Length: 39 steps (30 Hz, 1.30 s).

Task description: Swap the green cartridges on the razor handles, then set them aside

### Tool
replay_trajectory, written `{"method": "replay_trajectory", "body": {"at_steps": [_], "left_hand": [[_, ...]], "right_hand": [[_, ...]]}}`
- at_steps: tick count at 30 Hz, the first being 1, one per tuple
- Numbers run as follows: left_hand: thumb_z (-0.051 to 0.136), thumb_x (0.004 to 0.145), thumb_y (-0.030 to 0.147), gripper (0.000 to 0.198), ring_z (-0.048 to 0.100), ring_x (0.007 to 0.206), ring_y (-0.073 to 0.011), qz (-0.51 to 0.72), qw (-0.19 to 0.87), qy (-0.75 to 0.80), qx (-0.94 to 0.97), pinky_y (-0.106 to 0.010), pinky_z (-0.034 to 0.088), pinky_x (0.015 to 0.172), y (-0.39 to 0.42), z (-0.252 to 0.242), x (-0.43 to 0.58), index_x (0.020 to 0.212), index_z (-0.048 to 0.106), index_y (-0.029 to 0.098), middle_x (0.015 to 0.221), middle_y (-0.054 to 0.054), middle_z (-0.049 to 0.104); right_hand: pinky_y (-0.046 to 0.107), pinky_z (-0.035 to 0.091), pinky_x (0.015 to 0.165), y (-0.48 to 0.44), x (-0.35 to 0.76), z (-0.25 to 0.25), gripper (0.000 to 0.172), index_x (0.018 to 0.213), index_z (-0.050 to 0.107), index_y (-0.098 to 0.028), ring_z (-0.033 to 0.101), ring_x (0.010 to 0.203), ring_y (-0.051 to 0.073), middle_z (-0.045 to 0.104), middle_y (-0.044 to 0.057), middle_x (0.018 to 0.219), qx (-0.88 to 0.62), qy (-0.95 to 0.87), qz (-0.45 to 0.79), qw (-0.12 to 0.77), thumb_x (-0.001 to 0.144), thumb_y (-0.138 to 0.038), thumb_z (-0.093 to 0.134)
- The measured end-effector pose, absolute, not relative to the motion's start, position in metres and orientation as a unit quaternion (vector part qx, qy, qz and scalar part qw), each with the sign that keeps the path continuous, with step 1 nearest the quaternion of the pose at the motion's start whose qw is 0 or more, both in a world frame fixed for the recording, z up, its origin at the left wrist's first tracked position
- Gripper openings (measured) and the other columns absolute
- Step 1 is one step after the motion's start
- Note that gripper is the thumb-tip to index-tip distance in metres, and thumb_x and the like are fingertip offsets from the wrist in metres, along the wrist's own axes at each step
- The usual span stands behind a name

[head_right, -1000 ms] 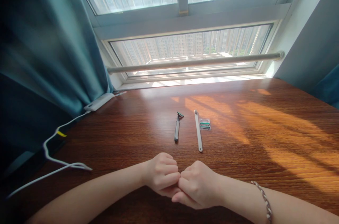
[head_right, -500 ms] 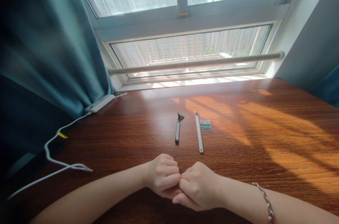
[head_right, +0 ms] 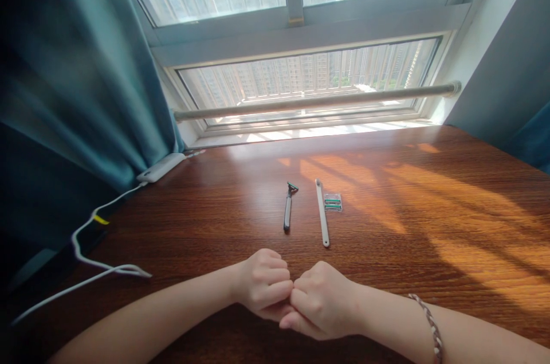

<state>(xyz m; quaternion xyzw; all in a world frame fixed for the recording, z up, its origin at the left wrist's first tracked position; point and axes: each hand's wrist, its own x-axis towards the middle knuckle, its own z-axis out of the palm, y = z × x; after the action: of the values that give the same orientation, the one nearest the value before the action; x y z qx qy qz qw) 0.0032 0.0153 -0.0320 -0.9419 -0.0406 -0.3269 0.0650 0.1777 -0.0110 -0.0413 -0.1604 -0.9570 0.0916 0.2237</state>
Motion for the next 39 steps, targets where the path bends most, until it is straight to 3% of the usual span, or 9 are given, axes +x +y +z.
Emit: {"method": "replay_trajectory", "body": {"at_steps": [39], "left_hand": [[0.045,0.078,0.042,0.039,0.033,0.036,-0.0076,-0.316,0.067,-0.052,-0.945,-0.025,0.022,0.037,0.0156,-0.0366,0.002,0.048,0.036,0.019,0.042,0.004,0.036]], "right_hand": [[0.026,0.024,0.043,-0.0102,0.1779,-0.0397,0.047,0.059,0.049,-0.017,0.045,0.042,0.01,0.053,0.002,0.049,-0.161,-0.957,0.09,0.223,0.09,-0.04,0.023]]}}
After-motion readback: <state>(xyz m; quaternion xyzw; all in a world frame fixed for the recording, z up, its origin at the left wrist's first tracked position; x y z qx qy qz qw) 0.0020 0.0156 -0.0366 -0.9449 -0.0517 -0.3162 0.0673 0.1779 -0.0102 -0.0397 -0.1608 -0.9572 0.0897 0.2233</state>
